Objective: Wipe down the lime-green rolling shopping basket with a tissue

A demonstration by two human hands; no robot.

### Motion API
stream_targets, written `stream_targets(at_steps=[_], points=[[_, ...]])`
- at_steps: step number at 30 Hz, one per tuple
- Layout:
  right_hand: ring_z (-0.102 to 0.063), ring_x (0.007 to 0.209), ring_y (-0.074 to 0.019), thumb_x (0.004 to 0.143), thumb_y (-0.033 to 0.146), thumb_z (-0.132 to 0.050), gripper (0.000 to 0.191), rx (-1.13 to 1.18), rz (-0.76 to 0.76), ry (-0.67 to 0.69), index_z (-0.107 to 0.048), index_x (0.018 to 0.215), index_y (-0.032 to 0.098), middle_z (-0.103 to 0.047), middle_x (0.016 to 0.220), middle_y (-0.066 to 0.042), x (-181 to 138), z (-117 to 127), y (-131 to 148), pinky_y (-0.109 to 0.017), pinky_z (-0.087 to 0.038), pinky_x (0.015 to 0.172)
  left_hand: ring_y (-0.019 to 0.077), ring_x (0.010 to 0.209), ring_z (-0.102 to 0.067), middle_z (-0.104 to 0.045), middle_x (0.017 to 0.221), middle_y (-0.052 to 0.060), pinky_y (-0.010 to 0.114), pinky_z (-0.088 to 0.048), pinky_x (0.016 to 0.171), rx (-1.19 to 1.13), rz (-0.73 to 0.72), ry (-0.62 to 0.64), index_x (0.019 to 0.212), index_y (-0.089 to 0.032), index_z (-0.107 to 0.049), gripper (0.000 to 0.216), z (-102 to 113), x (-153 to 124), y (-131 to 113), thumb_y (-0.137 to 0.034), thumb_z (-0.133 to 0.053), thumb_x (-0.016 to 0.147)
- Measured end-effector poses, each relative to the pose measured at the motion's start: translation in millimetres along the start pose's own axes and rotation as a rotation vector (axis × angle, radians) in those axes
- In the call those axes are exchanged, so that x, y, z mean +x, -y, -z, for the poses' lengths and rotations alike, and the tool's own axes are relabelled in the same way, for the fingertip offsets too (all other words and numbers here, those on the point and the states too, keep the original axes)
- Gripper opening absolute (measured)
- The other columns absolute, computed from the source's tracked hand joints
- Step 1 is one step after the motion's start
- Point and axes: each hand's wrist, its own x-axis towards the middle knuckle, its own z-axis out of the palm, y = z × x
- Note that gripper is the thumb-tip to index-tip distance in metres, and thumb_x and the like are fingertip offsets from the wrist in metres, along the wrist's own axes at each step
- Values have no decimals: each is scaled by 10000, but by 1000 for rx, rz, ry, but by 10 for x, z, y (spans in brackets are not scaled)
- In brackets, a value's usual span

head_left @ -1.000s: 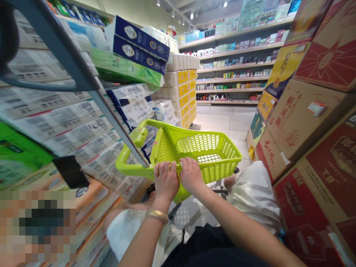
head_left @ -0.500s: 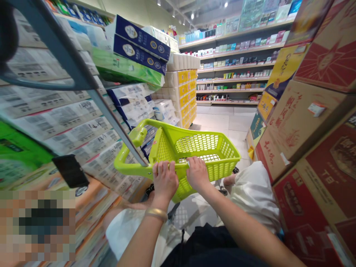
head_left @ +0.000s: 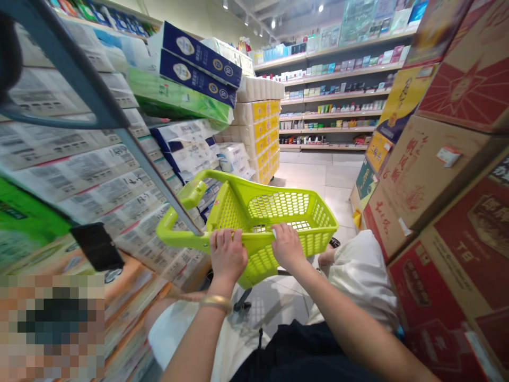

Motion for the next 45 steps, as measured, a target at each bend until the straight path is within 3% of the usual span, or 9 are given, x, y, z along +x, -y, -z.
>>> stream_targets(at_steps=[4,10,14,20,23,29,33,38,45], points=[[-503,1000,-250,836,121,-497,316,-18,-12,13,-593,1138,132,-602,1078,-124,30,-34,169,-366,-374,931,321,1110,-474,-578,1048,146,506,-287,1080,5,24,5,1079,-150,-617,341,7,23,2,-184,-540,748],[-498,1006,-235,841,119,-498,333,43,100,22,-562,1167,134,-590,1089,-123,51,-113,526,-364,-380,936,317,1133,-460,-577,1069,144,517,-275,1083,15,33,33,1083,-162,-610,332,3,-18,45,-185,-528,762],[-496,1014,-229,836,112,-496,358,40,129,12,-550,1188,146,-588,1112,-117,14,-106,416,-357,-375,939,305,1121,-473,-583,1058,129,501,-274,1086,33,7,34,1086,-181,-608,317,5,-42,90,-192,-523,781],[-502,1001,-246,836,119,-492,326,-34,43,13,-569,1152,144,-597,1079,-127,-14,-40,186,-377,-378,928,319,1139,-460,-581,1075,138,520,-265,1092,-5,22,38,1093,-180,-609,339,25,-45,72,-186,-525,765],[-508,989,-254,849,123,-482,283,-48,18,43,-580,1114,138,-597,1060,-138,19,-14,297,-387,-382,914,322,1142,-454,-578,1075,144,524,-261,1096,-4,32,41,1089,-163,-609,350,39,-33,38,-181,-534,748],[-516,969,-240,869,143,-474,250,29,151,61,-580,1095,163,-596,1059,-114,94,-67,661,-371,-396,901,313,1111,-466,-578,1061,144,524,-272,1084,2,11,42,1087,-168,-609,307,42,-38,32,-229,-519,800],[-509,993,-233,841,135,-497,337,52,194,24,-549,1173,163,-590,1093,-105,55,-105,529,-360,-393,918,309,1147,-455,-578,1078,141,521,-266,1091,5,-11,40,1124,-175,-599,344,18,-64,60,-208,-518,791],[-500,1011,-236,820,122,-510,363,15,111,3,-552,1180,145,-590,1102,-115,-14,-68,237,-361,-383,938,312,1146,-458,-580,1084,140,523,-264,1096,7,-1,28,1130,-171,-597,368,0,-68,53,-183,-519,770],[-501,1011,-240,816,126,-517,373,22,136,48,-545,1188,140,-586,1101,-125,47,-69,441,-374,-393,934,316,1148,-464,-583,1098,137,534,-247,1102,-39,28,33,1124,-194,-607,375,-21,-58,54,-179,-530,757]])
